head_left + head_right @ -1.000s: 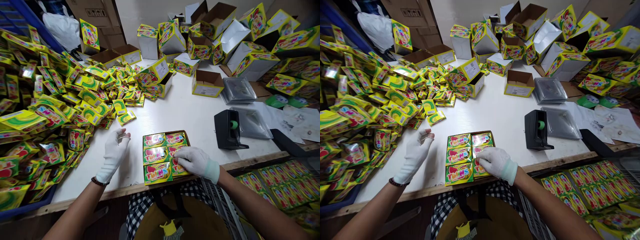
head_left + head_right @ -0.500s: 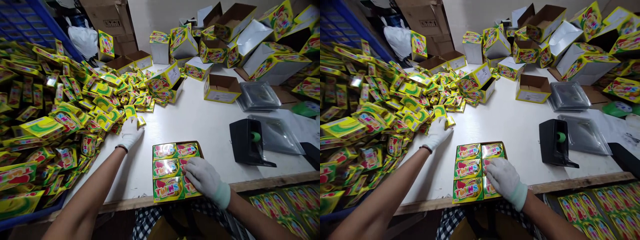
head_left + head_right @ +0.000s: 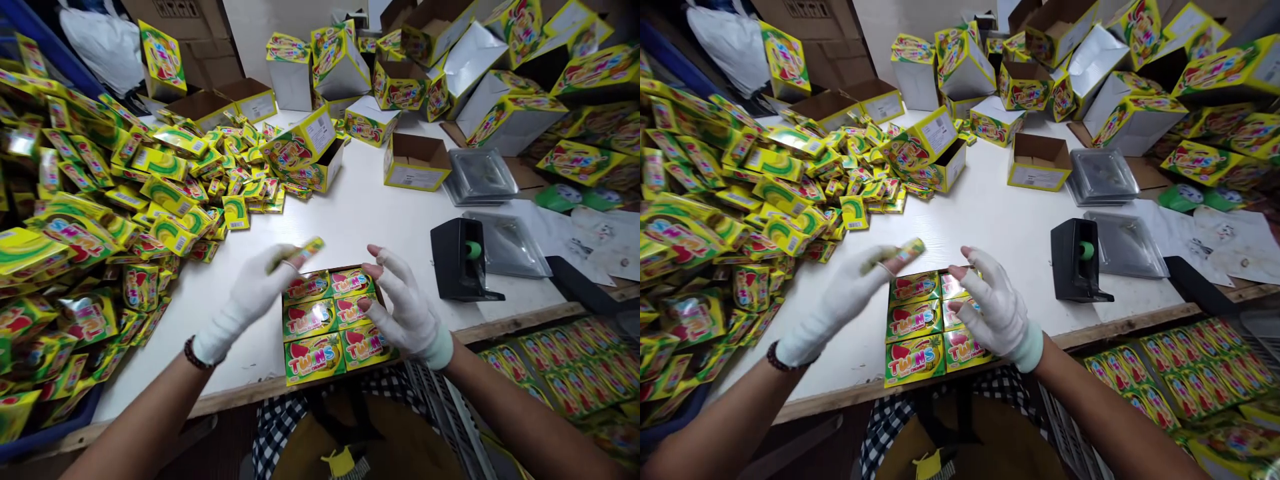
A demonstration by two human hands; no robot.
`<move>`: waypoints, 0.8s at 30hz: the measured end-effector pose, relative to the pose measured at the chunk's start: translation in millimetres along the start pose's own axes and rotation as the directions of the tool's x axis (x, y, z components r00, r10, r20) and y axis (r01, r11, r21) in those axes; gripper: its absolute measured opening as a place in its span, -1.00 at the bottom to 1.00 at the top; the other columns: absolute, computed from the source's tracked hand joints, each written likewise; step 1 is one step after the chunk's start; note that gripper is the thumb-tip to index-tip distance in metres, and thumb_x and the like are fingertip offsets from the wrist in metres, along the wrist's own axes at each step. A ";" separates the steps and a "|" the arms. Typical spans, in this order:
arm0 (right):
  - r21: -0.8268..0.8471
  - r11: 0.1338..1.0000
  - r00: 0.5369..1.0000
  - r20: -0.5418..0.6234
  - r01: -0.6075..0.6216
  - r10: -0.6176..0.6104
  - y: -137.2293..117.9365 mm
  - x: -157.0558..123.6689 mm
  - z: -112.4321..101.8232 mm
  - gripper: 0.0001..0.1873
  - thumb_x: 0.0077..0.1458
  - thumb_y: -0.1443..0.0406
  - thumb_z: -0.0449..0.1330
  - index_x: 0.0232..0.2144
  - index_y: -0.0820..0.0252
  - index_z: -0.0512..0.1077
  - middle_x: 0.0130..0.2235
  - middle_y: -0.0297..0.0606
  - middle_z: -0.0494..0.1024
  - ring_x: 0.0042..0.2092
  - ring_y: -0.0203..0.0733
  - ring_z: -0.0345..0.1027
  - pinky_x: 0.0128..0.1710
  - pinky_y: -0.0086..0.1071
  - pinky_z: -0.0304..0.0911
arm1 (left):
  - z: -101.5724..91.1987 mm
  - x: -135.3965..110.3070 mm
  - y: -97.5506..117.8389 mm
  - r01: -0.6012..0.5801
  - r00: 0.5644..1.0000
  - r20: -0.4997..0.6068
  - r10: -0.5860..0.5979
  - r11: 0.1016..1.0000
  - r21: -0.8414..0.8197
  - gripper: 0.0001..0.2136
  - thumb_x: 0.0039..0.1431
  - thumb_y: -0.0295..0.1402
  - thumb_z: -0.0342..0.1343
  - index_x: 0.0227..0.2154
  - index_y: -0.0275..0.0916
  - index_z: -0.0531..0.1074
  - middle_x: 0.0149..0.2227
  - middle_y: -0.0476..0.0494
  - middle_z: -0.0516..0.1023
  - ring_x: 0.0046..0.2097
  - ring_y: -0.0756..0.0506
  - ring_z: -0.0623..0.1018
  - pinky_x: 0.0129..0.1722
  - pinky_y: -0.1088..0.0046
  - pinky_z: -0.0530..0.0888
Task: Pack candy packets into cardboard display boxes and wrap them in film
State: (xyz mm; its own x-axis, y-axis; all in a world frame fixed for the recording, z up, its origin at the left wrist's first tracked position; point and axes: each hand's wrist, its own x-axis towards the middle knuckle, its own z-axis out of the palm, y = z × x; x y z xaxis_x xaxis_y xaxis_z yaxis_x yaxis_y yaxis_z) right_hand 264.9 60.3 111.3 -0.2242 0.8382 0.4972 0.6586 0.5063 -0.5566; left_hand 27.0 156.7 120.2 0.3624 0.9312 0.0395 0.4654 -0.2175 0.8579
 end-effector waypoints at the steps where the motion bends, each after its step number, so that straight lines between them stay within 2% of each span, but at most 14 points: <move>1: -0.018 0.999 0.997 0.058 0.047 -0.046 -2.7 9.1 -4.1 -0.53 0.25 0.28 0.06 0.20 0.11 0.25 0.24 -0.03 0.21 0.29 0.07 0.11 0.20 0.01 0.19 | 5.8 -8.8 17.5 -0.015 0.993 0.120 0.020 0.999 -0.044 -0.64 0.24 -0.06 0.03 -0.17 -0.24 0.50 -0.24 -0.10 0.56 -0.21 -0.11 0.50 -0.17 0.38 0.46; 2: -0.010 0.996 0.988 0.127 0.086 -0.084 -4.3 16.8 -7.1 -0.57 0.26 0.27 0.04 0.16 0.11 0.31 0.19 -0.04 0.28 0.23 0.05 0.19 0.16 -0.01 0.24 | 11.5 -16.0 30.9 -0.036 0.969 0.241 0.057 0.995 -0.089 -0.67 0.25 -0.09 0.01 -0.19 -0.24 0.52 -0.24 -0.09 0.57 -0.20 -0.10 0.51 -0.16 0.39 0.47; 3: 0.017 0.995 0.975 0.197 0.101 -0.102 -4.3 22.4 -9.0 -0.61 0.27 0.28 0.02 0.12 0.11 0.35 0.10 -0.06 0.36 0.14 0.00 0.28 0.08 -0.07 0.31 | 16.5 -20.9 39.1 -0.050 0.945 0.314 0.087 0.991 -0.124 -0.66 0.27 -0.10 -0.02 -0.24 -0.25 0.52 -0.27 -0.08 0.57 -0.23 -0.09 0.51 -0.17 0.40 0.47; 4: 0.053 0.994 0.961 0.255 0.091 -0.102 -2.4 25.6 -9.8 -0.64 0.28 0.30 0.00 0.08 0.12 0.39 0.01 -0.08 0.42 0.03 -0.07 0.36 0.00 -0.15 0.36 | 20.1 -23.0 41.6 -0.045 0.932 0.351 0.094 0.988 -0.145 -0.65 0.30 -0.11 -0.05 -0.27 -0.26 0.53 -0.29 -0.08 0.57 -0.24 -0.08 0.52 -0.19 0.41 0.48; 5: 0.084 0.995 0.952 0.296 0.062 -0.084 1.4 26.0 -9.7 -0.66 0.30 0.32 -0.02 0.05 0.14 0.40 -0.07 -0.11 0.46 -0.07 -0.13 0.39 -0.08 -0.22 0.38 | 21.4 -21.9 38.2 -0.035 0.937 0.339 0.086 0.988 -0.153 -0.63 0.31 -0.10 -0.07 -0.28 -0.27 0.53 -0.29 -0.09 0.58 -0.24 -0.08 0.53 -0.19 0.41 0.48; 7: 0.092 0.995 0.938 0.347 -0.037 0.003 12.6 20.0 -7.0 -0.68 0.32 0.32 -0.03 0.01 0.15 0.43 -0.15 -0.15 0.48 -0.16 -0.18 0.39 -0.14 -0.29 0.39 | 16.0 -9.9 16.2 0.014 0.983 0.185 0.010 0.992 -0.126 -0.61 0.29 -0.07 -0.05 -0.21 -0.28 0.52 -0.21 -0.14 0.59 -0.17 -0.11 0.55 -0.15 0.38 0.49; 9: 0.030 0.992 0.920 0.379 -0.121 0.101 24.5 8.0 -1.0 -0.70 0.33 0.30 -0.04 -0.06 0.15 0.45 -0.18 -0.16 0.49 -0.17 -0.17 0.40 -0.15 -0.27 0.38 | 0.5 13.3 -20.2 0.082 0.994 -0.072 -0.085 0.996 -0.042 -0.57 0.22 -0.04 0.05 -0.06 -0.30 0.47 -0.04 -0.24 0.55 -0.06 -0.16 0.54 -0.04 0.30 0.49; 11: -0.055 0.984 0.904 0.388 -0.172 0.180 32.1 -4.3 7.6 -0.71 0.32 0.29 -0.05 -0.13 0.18 0.47 -0.22 -0.15 0.50 -0.19 -0.13 0.38 -0.15 -0.22 0.36 | -20.3 42.8 -61.8 0.168 0.942 -0.312 -0.123 0.978 0.122 -0.47 0.14 -0.06 0.11 0.06 -0.36 0.39 0.05 -0.34 0.48 0.02 -0.23 0.50 0.05 0.20 0.44; 13: -0.137 0.975 0.910 0.356 -0.174 0.212 32.9 -12.6 17.5 -0.72 0.30 0.31 -0.04 -0.16 0.21 0.47 -0.20 -0.12 0.49 -0.15 -0.08 0.36 -0.12 -0.15 0.32 | -40.2 73.0 -99.7 0.276 0.880 -0.461 -0.113 0.912 0.303 -0.42 0.10 -0.15 0.14 0.11 -0.43 0.33 0.12 -0.42 0.40 0.15 -0.30 0.40 0.19 0.13 0.33; 15: -0.190 0.972 0.926 0.324 -0.138 0.194 28.0 -14.9 27.1 -0.74 0.26 0.35 -0.01 -0.15 0.22 0.47 -0.11 -0.08 0.48 -0.07 -0.02 0.32 -0.05 -0.07 0.26 | -54.3 99.8 -128.5 0.352 0.859 -0.503 -0.090 0.818 0.455 -0.35 0.08 -0.18 0.15 0.17 -0.48 0.25 0.14 -0.48 0.33 0.24 -0.36 0.28 0.26 0.08 0.22; 18: -0.217 0.975 0.923 0.362 -0.052 0.129 17.9 -10.0 38.8 -0.70 0.22 0.37 0.01 -0.05 0.25 0.44 0.04 -0.05 0.43 0.05 0.04 0.26 0.04 -0.02 0.19 | -62.4 130.1 -152.6 0.398 0.858 -0.508 -0.080 0.729 0.557 -0.17 0.02 -0.08 0.20 0.26 -0.49 0.09 0.17 -0.55 0.22 0.23 -0.46 0.24 0.22 -0.01 0.22; 20: -0.225 0.974 0.906 0.409 -0.018 0.111 14.1 -6.1 44.2 -0.65 0.20 0.37 0.02 0.01 0.27 0.40 0.11 -0.02 0.38 0.11 0.06 0.22 0.08 -0.02 0.18 | -63.2 144.0 -159.2 0.424 0.855 -0.512 -0.088 0.686 0.591 -0.07 -0.04 -0.05 0.24 0.29 -0.50 0.01 0.17 -0.60 0.20 0.18 -0.52 0.27 0.16 -0.07 0.26; 22: -0.232 0.973 0.899 0.424 -0.009 0.109 14.0 -5.5 46.7 -0.62 0.18 0.38 0.04 0.05 0.29 0.37 0.16 0.00 0.35 0.17 0.10 0.18 0.12 0.01 0.16 | -63.8 152.4 -160.2 0.451 0.850 -0.515 -0.110 0.656 0.605 -0.08 -0.07 -0.13 0.24 0.29 -0.51 0.00 0.15 -0.63 0.20 0.16 -0.56 0.29 0.10 -0.12 0.29; 24: -0.201 0.979 0.917 0.386 -0.018 0.096 17.2 -9.1 46.3 -0.61 0.18 0.39 0.04 0.06 0.29 0.36 0.16 0.00 0.36 0.19 0.09 0.18 0.14 0.01 0.16 | -64.5 153.3 -154.6 0.463 0.838 -0.525 -0.149 0.703 0.539 -0.08 -0.12 -0.22 0.25 0.28 -0.52 0.02 0.16 -0.64 0.20 0.18 -0.59 0.26 0.11 -0.17 0.26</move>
State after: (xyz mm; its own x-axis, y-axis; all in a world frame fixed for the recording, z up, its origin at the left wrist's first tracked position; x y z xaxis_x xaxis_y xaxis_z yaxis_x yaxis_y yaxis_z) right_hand 245.0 70.8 66.4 -0.4199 0.8958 0.1454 0.7937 0.4402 -0.4199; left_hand -41.5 351.9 26.6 -0.1900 0.9662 0.1742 0.9308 0.1209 0.3451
